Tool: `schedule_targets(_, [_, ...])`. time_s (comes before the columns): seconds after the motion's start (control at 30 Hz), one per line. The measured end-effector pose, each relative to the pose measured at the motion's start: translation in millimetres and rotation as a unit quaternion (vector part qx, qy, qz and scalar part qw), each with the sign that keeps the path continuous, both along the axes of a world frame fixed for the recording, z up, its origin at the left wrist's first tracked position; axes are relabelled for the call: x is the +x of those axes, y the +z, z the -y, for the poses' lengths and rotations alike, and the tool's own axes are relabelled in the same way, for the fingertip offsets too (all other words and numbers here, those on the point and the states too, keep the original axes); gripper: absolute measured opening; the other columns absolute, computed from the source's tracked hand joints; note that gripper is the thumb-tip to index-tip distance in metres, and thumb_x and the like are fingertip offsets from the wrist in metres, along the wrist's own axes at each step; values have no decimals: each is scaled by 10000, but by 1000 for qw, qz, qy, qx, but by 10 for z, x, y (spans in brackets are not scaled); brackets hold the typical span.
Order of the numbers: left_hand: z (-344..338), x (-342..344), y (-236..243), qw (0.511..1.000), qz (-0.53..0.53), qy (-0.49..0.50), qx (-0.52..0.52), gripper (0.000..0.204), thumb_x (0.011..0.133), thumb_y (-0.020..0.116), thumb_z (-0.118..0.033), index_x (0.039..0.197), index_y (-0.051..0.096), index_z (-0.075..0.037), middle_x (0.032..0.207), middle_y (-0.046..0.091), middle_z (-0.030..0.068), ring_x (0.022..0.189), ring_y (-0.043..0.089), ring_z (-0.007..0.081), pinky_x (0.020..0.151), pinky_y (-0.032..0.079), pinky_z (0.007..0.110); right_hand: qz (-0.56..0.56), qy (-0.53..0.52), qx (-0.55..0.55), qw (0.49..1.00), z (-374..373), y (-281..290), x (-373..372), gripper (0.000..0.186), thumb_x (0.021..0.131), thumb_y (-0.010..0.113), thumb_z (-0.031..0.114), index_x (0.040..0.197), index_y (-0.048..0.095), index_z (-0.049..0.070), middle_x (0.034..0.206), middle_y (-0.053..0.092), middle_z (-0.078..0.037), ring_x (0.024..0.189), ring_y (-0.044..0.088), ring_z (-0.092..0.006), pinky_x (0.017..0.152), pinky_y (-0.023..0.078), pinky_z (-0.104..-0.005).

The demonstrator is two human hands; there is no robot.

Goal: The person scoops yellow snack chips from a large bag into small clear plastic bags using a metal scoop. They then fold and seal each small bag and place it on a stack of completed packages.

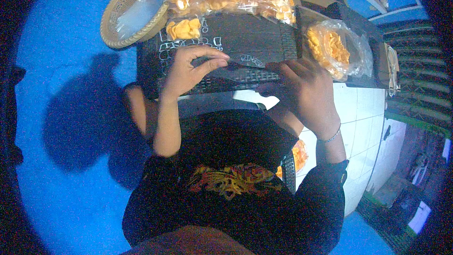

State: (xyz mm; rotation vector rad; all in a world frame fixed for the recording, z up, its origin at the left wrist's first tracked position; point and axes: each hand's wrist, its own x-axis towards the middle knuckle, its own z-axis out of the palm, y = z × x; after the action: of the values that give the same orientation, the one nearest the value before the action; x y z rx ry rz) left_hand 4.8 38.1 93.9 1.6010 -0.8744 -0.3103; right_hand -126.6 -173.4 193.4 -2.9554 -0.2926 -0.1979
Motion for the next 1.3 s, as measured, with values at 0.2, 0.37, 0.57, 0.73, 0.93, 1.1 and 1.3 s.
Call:
schedule_targets(0.2, [-8, 40, -65, 997, -39, -62, 15, 149, 810, 721, -120, 918, 724, -18, 900, 722, 93, 832, 665, 131, 782, 510, 278, -5, 58, -4, 998, -46, -26, 67, 334, 669, 768, 275, 937, 681, 95, 875, 675, -53, 765, 641, -264, 667, 507, -372])
schedule_targets(0.37, [34, 32, -104, 995, -62, -74, 10, 144, 807, 711, -87, 926, 722, -8, 905, 722, 92, 831, 667, 131, 783, 510, 274, -9, 84, -27, 996, -146, -117, 117, 321, 694, 756, 278, 945, 677, 95, 858, 663, -54, 773, 634, -255, 659, 509, -370])
schedule_targets(0.57, [68, 64, -173, 994, -99, -54, -6, 133, 809, 717, -95, 910, 725, -9, 893, 722, 82, 836, 662, 123, 786, 507, 269, -66, 105, -38, 992, -178, -191, 148, 253, 711, 722, 188, 941, 663, 100, 914, 662, -53, 792, 623, -243, 677, 513, -357])
schedule_targets(0.73, [68, 92, -218, 992, -119, -42, -12, 128, 819, 722, -113, 897, 725, -12, 891, 719, 77, 835, 656, 108, 784, 503, 259, -35, 166, -40, 985, -166, -248, 167, 258, 658, 692, 113, 915, 673, 108, 957, 666, -39, 785, 615, -232, 689, 516, -346])
schedule_targets(0.93, [28, 171, -321, 981, -175, -83, -6, 195, 848, 699, -144, 975, 696, 4, 929, 708, 71, 862, 642, 102, 783, 502, 255, -87, 107, 1, 990, -100, -231, 156, 246, 657, 705, 109, 902, 692, 97, 995, 684, -39, 772, 608, -235, 672, 517, -344])
schedule_targets(1.1, [-44, 272, -442, 968, -215, -126, 21, 203, 884, 658, -165, 973, 685, 16, 937, 698, 64, 868, 638, 108, 805, 500, 266, -54, 108, 24, 992, -22, -224, 177, 264, 661, 718, 105, 925, 700, 91, 987, 691, -51, 761, 606, -244, 664, 511, -343])
schedule_targets(1.3, [-94, 304, -467, 963, -212, -166, 29, 212, 857, 679, -121, 1019, 667, 16, 950, 695, 67, 864, 639, 118, 793, 509, 269, -44, 96, 36, 994, 62, -248, 185, 277, 667, 700, 64, 943, 695, 85, 988, 683, -61, 795, 618, -264, 689, 515, -356])
